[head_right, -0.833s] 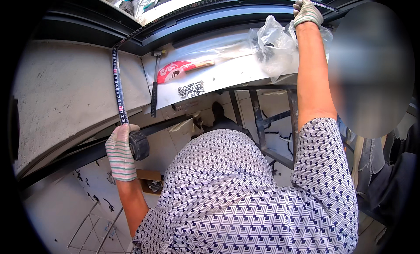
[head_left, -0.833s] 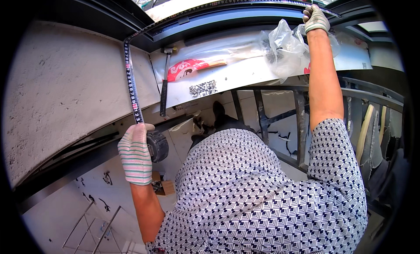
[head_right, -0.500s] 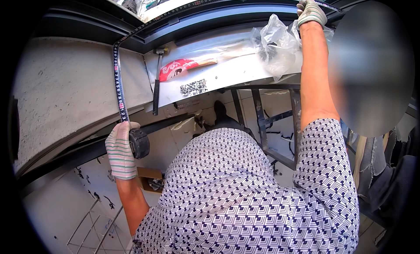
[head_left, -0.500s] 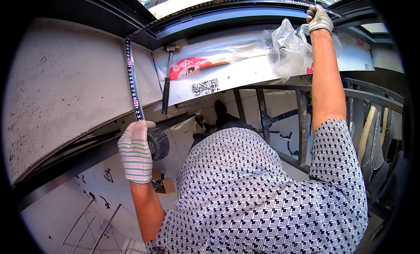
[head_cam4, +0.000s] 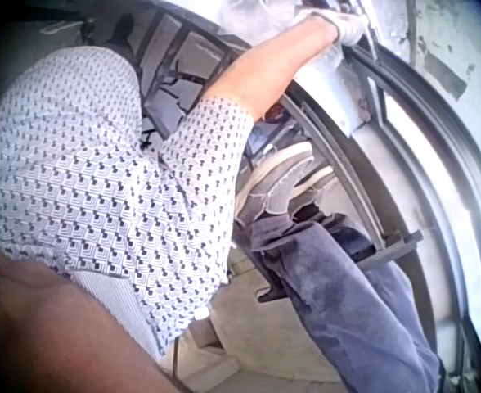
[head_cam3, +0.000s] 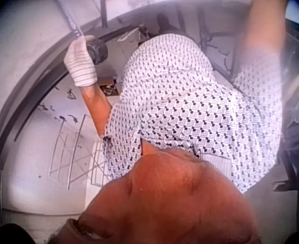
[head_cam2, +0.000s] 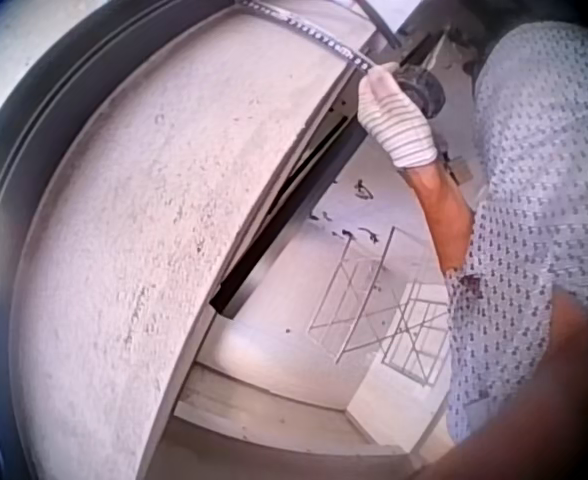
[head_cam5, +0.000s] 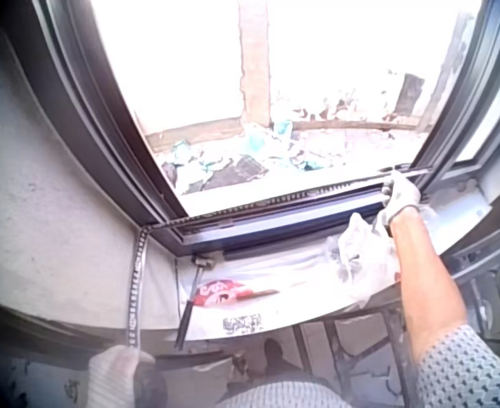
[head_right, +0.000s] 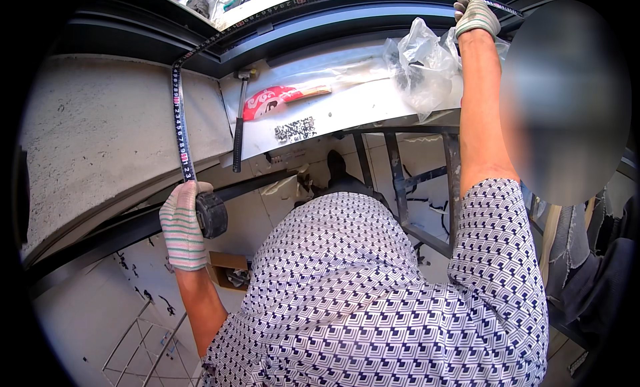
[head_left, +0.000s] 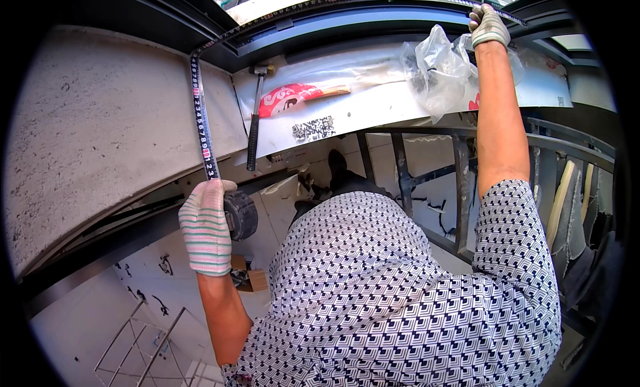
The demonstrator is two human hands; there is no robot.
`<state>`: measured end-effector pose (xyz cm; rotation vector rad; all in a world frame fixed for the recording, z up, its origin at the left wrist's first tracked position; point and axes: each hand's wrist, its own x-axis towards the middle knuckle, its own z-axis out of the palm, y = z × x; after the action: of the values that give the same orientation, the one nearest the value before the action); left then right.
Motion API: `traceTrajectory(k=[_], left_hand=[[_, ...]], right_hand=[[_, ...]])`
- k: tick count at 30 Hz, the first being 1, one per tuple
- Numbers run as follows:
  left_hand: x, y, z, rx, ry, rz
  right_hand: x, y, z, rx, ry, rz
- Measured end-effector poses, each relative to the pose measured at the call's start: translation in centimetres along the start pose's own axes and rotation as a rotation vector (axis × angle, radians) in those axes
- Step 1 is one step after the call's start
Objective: The person uses a tape measure to measure the dimensions of a window frame and several large glass panels leaning against a wall. The person measures the width and height of the window opening and then measures the length and width of the glass panels to verify their size.
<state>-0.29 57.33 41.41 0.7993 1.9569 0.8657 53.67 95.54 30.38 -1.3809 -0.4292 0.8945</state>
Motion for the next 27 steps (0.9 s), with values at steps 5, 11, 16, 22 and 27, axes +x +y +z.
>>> traceTrajectory(k=[5,11,16,22,27], left_hand=[[-0.1,0.2,0.2,-0.011,0.011,0.011],[-0.1,0.4,-0.1,0.021,-0.019,-0.013],[0.0,0.0,-0.1,-0.009,-0.021,-0.029],[-0.1,-0.1,0.0,0.028,-0.02,0.014],[-0.1,-0.3,0.3,0.015,-0.005,0.025]], right_hand=[[-6.1,-1.4,2.5,-0.004,0.073,0.011],[-4.6,-1.0,1.6,0.04,0.022,-0.022],[-5.3,-1.1,2.2,-0.007,0.059,0.009],[-5.2,-1.1,1.9,0.032,0.067,-0.011],[-4.1,-0.8,1.2,0.022,0.035,-0.019]])
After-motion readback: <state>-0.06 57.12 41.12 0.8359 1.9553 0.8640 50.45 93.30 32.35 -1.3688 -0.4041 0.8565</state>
